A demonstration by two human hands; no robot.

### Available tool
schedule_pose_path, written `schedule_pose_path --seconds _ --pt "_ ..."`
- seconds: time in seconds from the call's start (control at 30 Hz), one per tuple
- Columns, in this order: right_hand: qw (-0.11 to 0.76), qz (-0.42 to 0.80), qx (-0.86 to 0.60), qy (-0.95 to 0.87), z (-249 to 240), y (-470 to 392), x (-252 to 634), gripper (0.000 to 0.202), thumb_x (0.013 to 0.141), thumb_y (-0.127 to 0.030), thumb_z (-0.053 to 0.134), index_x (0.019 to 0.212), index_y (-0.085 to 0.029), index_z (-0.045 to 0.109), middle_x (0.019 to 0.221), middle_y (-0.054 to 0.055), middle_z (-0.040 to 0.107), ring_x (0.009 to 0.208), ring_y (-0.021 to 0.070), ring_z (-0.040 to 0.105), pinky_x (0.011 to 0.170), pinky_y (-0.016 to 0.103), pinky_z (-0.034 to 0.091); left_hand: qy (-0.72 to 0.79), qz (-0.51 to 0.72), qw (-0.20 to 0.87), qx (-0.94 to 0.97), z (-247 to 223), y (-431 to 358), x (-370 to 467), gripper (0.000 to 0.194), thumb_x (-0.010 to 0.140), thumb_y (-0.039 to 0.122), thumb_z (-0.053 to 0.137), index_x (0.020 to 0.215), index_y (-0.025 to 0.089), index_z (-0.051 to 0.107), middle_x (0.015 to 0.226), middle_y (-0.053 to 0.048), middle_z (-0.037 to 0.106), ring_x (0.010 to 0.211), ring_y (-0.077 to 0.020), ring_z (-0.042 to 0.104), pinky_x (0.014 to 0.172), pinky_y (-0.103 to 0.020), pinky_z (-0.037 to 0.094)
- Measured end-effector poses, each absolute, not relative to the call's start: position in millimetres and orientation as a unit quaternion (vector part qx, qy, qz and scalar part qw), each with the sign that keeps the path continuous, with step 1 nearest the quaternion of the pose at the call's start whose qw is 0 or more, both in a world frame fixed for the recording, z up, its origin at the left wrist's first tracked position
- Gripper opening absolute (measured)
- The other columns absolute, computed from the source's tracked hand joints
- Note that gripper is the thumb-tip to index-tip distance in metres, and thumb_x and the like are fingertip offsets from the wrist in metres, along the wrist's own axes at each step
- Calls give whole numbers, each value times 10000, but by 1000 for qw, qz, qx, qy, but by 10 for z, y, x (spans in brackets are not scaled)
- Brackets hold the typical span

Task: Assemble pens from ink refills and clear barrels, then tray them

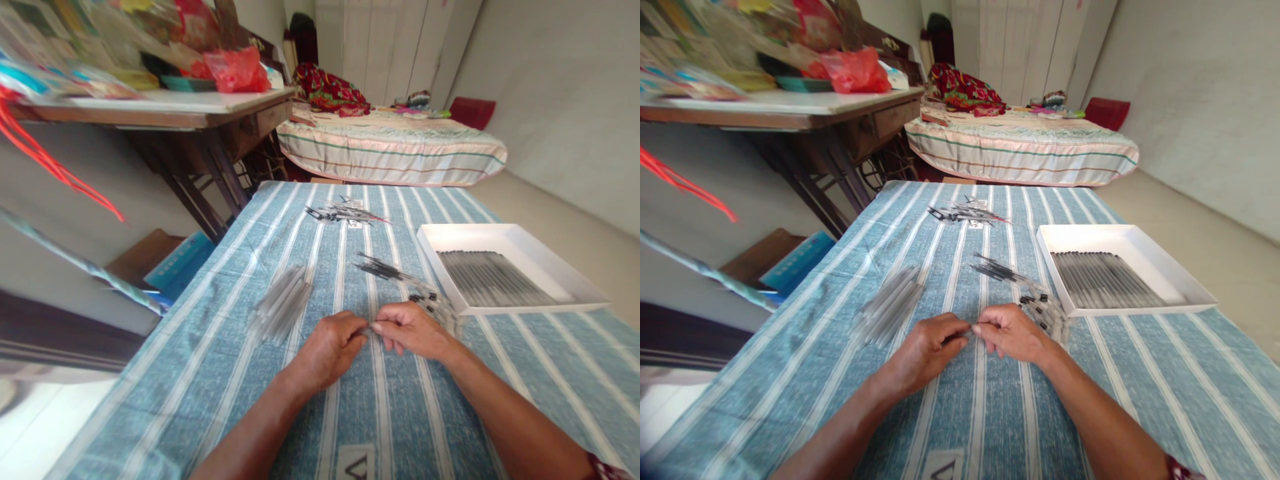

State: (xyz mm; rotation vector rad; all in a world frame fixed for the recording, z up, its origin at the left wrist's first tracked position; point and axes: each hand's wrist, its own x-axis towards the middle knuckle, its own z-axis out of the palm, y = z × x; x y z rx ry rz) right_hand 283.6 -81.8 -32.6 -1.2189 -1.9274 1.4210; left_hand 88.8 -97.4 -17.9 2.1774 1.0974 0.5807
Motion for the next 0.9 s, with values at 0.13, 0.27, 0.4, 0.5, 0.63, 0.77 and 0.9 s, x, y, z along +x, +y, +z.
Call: schedule_pose_path --seconds 0.13,0.27,0.4,0.5,0.63,0.77,0.9 --pt "242 503 -449 -697 -311 -811 2826 323 841 -403 485 623 -166 513 505 -29 577 383 64 498 398 165 373 427 186 276 841 -177 -958 868 177 851 178 438 781 178 601 738 -11 563 698 -139 544 646 -240 400" --pt "254 492 -450 -700 -250 -779 2878 356 846 -416 473 595 -166 506 493 -26 569 377 59 481 398 166 367 441 176 258 842 -148 -940 842 173 849 199 443 769 180 595 761 -22 565 721 -147 551 660 -244 412" --pt "292 431 -507 -687 -162 -697 3085 317 829 -411 488 622 -172 512 492 -30 558 364 59 440 397 181 355 478 210 237 819 -90 -935 820 140 818 238 497 750 178 604 817 -36 579 712 -145 556 666 -258 414" --pt "304 359 -575 -669 -157 -622 3279 254 795 -387 518 658 -175 546 454 -44 508 376 73 424 396 193 334 517 218 220 798 -44 -926 804 156 804 288 518 740 185 616 801 -31 592 663 -138 552 633 -260 406" --pt "244 329 -588 -697 -219 -569 3431 157 737 -292 547 637 -173 568 452 -46 477 411 90 442 410 202 322 530 221 212 791 -37 -902 793 162 790 304 527 707 186 600 716 -14 602 639 -137 553 589 -242 389" --pt "149 262 -588 -751 -207 -586 3487 74 680 -168 549 629 -181 601 486 -42 501 442 87 443 437 201 290 534 252 217 777 -96 -886 801 146 787 293 528 704 186 582 656 10 597 620 -127 561 578 -226 386" --pt "83 215 -585 -778 -161 -640 3544 99 621 -168 618 528 -184 589 495 -19 530 466 100 454 438 214 255 556 283 216 751 -130 -891 806 152 779 309 536 695 188 572 608 28 576 572 -116 550 562 -223 384"
